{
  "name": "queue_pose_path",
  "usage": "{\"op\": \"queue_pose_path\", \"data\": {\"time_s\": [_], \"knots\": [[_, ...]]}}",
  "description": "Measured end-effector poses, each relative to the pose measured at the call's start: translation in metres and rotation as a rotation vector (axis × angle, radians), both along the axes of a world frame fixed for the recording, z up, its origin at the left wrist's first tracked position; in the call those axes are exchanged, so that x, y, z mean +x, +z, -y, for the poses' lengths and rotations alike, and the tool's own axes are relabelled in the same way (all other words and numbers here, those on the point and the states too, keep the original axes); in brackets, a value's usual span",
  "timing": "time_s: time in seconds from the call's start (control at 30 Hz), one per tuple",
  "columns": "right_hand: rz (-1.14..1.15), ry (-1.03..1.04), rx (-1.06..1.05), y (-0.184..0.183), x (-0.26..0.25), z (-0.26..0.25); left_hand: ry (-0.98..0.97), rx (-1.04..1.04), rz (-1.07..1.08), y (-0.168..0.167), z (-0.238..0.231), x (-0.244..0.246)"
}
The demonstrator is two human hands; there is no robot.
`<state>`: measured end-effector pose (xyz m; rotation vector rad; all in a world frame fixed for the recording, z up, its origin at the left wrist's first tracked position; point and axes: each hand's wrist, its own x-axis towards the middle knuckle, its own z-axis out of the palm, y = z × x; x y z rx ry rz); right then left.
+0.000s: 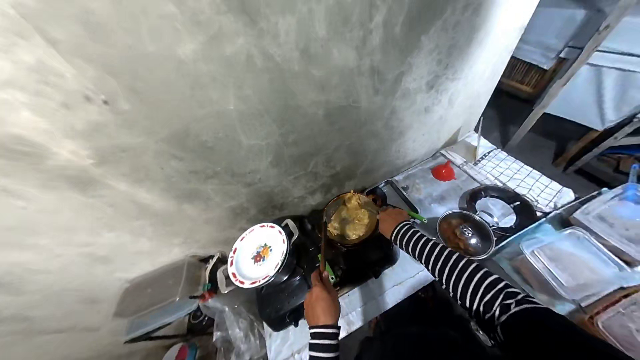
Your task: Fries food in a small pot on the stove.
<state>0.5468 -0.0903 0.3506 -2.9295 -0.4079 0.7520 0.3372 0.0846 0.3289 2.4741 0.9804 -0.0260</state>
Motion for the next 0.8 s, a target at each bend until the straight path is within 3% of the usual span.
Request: {"op": "queue_pose_path", "data": {"time_s": [0.3,0.5,0.6,0.8], "knots": [[0.038,0.032,0.017,-0.03,0.047,-0.036,-0.02,0.015,-0.098,-0.008,-0.008,0.008],[0.124,0.28,-0.057,-0.03,0.061,-0.039,-0.048,-0.004,-0.119,-0.017,-0.025,0.006],[0.159,0.293,-0.069,-0.021,0.065,-0.03,-0.06,-0.004,-0.121,-0.019,-0.032,0.004],[0.145,0.175,-0.014,-0.025,0.056,-0.016,-0.107,-0.149,0.144,-0.023,-0.041,0.001]]}}
